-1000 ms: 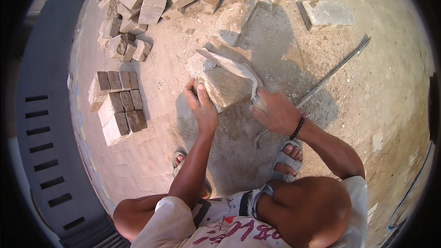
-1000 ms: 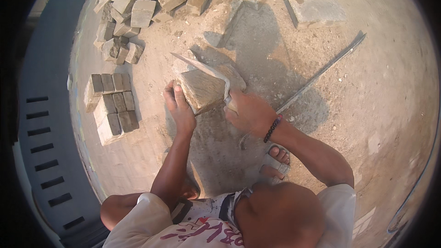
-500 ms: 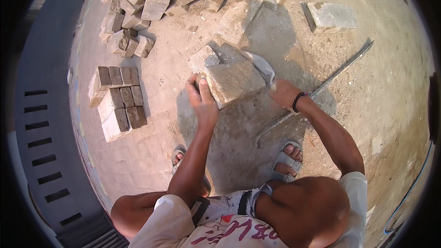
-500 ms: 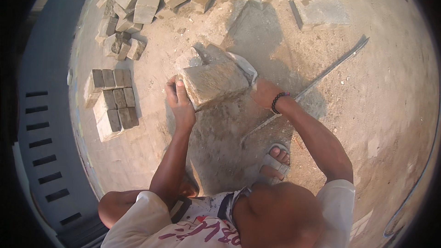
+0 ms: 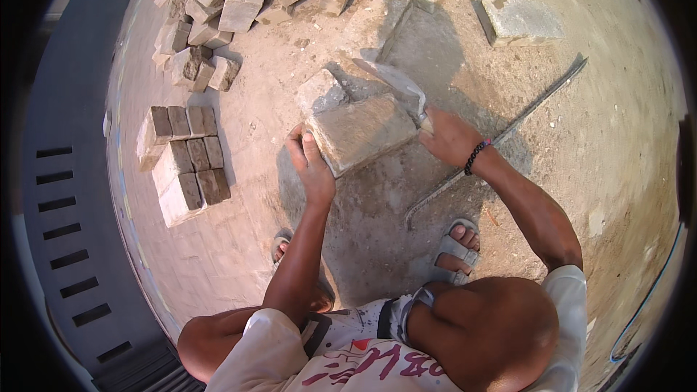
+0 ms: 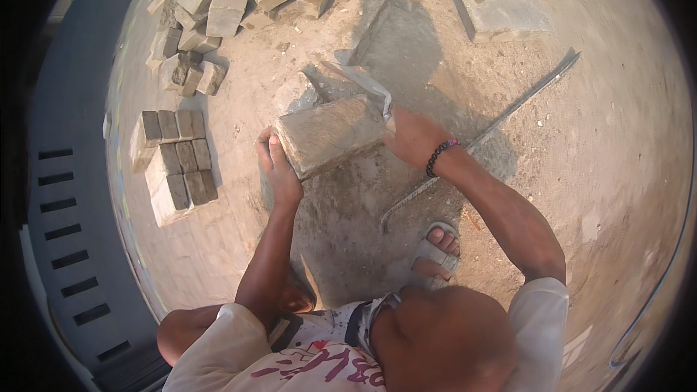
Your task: The person repeatedly picks up rectangular stone blocks from a pile and uses a metal chisel to chip and shape their edges. The person rotates each block to work on different sides and places the finished pieces back onto the pile.
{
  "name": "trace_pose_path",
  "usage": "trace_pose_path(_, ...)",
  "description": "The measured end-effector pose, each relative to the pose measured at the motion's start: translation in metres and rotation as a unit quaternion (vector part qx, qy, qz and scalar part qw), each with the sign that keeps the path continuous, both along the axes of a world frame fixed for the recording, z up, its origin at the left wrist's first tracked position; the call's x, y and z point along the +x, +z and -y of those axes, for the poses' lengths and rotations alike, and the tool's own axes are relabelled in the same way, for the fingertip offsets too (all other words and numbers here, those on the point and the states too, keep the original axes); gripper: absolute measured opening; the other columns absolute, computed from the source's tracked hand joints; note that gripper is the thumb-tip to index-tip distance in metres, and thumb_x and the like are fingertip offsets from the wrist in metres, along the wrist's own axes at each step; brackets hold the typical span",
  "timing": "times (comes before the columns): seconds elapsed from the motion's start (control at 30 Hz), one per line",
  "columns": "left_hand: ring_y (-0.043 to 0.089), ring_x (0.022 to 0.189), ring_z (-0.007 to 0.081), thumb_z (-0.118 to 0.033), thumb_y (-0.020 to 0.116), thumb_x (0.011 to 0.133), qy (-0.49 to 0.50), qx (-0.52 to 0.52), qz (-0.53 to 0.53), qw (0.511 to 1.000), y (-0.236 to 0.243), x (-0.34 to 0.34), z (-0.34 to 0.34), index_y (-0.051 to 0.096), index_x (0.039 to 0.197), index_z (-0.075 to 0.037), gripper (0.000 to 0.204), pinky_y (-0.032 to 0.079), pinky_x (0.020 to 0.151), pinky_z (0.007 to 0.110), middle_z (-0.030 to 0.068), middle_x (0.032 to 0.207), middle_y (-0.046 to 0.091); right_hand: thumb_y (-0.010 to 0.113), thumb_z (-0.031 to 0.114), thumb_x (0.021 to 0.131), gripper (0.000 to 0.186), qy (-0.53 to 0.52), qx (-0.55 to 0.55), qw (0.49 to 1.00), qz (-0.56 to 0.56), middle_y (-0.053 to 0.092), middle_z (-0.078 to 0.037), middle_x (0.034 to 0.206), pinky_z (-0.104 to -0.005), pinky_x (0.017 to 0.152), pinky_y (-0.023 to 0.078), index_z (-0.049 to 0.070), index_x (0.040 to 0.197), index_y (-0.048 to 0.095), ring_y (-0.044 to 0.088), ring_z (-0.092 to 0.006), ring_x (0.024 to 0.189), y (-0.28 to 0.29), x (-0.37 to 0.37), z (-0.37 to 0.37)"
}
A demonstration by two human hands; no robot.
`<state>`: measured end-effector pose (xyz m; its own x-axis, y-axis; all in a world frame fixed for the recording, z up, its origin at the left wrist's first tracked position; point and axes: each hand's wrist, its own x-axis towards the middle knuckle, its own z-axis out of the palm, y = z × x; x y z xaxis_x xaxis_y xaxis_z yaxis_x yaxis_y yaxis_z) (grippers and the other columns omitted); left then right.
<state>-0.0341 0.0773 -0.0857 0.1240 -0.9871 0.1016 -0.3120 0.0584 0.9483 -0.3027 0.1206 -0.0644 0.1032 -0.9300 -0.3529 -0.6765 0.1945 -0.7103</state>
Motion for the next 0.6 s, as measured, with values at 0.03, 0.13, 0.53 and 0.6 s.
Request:
trace_pose_path(0.03, 0.051, 0.111, 0.0197, -0.036, 0.039, 0.107, 0.004, -0.005, 0.022, 1.000, 0.001, 0.010, -0.001, 0.047, 0.126, 0.001, 0.042, 0.041, 0.098, 0.035, 0.0125, 0.119, 0.054, 0.059, 0.028, 0.089, 0.040, 0.004, -0.005, 0.999, 0.040, 0.067, -0.030, 0.094, -0.0517, 0.085, 0.050, -0.006, 0.111, 0.056, 0.063, -0.0474, 0.095, 0.035, 0.021, -0.002)
trace_pose_path(0.13, 0.050, 0.111, 0.0209, -0.034, 0.038, 0.107, 0.005, 0.002, 0.031, 1.000, 0.000, 0.006, -0.004, 0.046, 0.125, 0.002, 0.041, 0.039, 0.099, 0.036, 0.0134, 0.118, 0.053, 0.059, 0.028, 0.088, 0.039, 0.035, -0.045, 0.997, 0.048, 0.066, -0.031, 0.094, -0.0511, 0.084, 0.050, -0.006, 0.108, 0.056, 0.063, -0.0475, 0.095, 0.029, 0.048, -0.047)
trace_pose_path(0.53, 0.050, 0.115, 0.0213, -0.030, 0.036, 0.107, 0.015, 0.036, -0.057, 0.998, 0.006, -0.015, -0.017, 0.043, 0.131, 0.003, 0.041, 0.039, 0.102, 0.036, 0.0148, 0.122, 0.052, 0.061, 0.023, 0.089, 0.039, -0.021, 0.016, 1.000, -0.011, 0.065, -0.032, 0.094, -0.0491, 0.081, 0.050, -0.008, 0.112, 0.055, 0.063, -0.0484, 0.094, -0.030, 0.022, -0.056)
trace_pose_path(0.6, 0.050, 0.118, 0.0204, -0.034, 0.036, 0.107, 0.000, 0.028, -0.045, 0.999, 0.004, -0.018, -0.008, 0.043, 0.134, 0.000, 0.044, 0.040, 0.102, 0.035, 0.0136, 0.126, 0.051, 0.060, 0.024, 0.089, 0.040, -0.072, 0.016, 0.997, -0.014, 0.065, -0.031, 0.094, -0.0498, 0.081, 0.050, -0.007, 0.114, 0.054, 0.062, -0.0493, 0.094, -0.044, -0.002, -0.051)
